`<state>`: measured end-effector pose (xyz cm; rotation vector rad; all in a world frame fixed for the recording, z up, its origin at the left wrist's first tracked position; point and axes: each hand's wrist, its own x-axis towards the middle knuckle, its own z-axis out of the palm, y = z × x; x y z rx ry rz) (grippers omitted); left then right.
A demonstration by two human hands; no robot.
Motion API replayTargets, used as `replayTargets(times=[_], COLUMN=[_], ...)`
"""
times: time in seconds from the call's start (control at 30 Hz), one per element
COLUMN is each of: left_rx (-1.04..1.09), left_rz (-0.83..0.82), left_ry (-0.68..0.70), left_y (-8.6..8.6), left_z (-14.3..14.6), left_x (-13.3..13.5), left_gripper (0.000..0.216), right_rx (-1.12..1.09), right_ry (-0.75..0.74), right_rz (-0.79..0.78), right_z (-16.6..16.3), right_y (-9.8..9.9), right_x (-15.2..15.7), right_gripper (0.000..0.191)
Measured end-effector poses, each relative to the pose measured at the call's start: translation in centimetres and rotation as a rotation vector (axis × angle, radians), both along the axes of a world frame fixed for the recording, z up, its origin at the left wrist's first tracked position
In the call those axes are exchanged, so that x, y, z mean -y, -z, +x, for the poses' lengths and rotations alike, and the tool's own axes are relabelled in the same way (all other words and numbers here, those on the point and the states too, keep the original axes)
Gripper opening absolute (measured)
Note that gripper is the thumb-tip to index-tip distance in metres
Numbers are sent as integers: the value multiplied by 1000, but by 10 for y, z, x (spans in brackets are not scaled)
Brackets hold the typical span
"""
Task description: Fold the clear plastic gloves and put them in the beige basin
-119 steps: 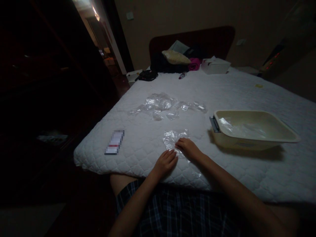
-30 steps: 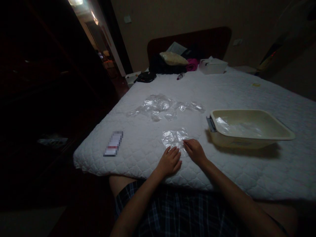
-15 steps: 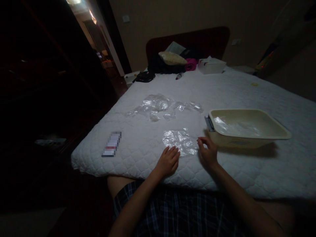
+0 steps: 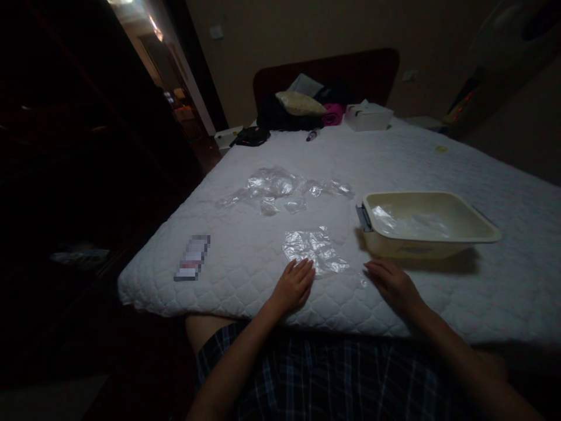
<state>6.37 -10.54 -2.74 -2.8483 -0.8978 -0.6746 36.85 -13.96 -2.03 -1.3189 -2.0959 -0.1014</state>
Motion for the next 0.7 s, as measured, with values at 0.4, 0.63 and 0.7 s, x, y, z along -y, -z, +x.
replayTargets(times=[0.4,0.63,0.7], left_rx=[-13,-15,-9], left_rz=[-33,-48,-52], left_ry=[2,-9,-10], left_y=[-3,-2,-2], left_z=[0,0,0], left_x=[1,1,1], left_gripper=[42,45,44], right_rx=[-186,-257,-257], right_ry=[-141,-165,-168], right_rz=[-91,-220,-236], right_z=[-23,-20,-17], right_y=[-6,-7,-5], right_x=[-15,-16,-15], right_gripper=[15,20,22])
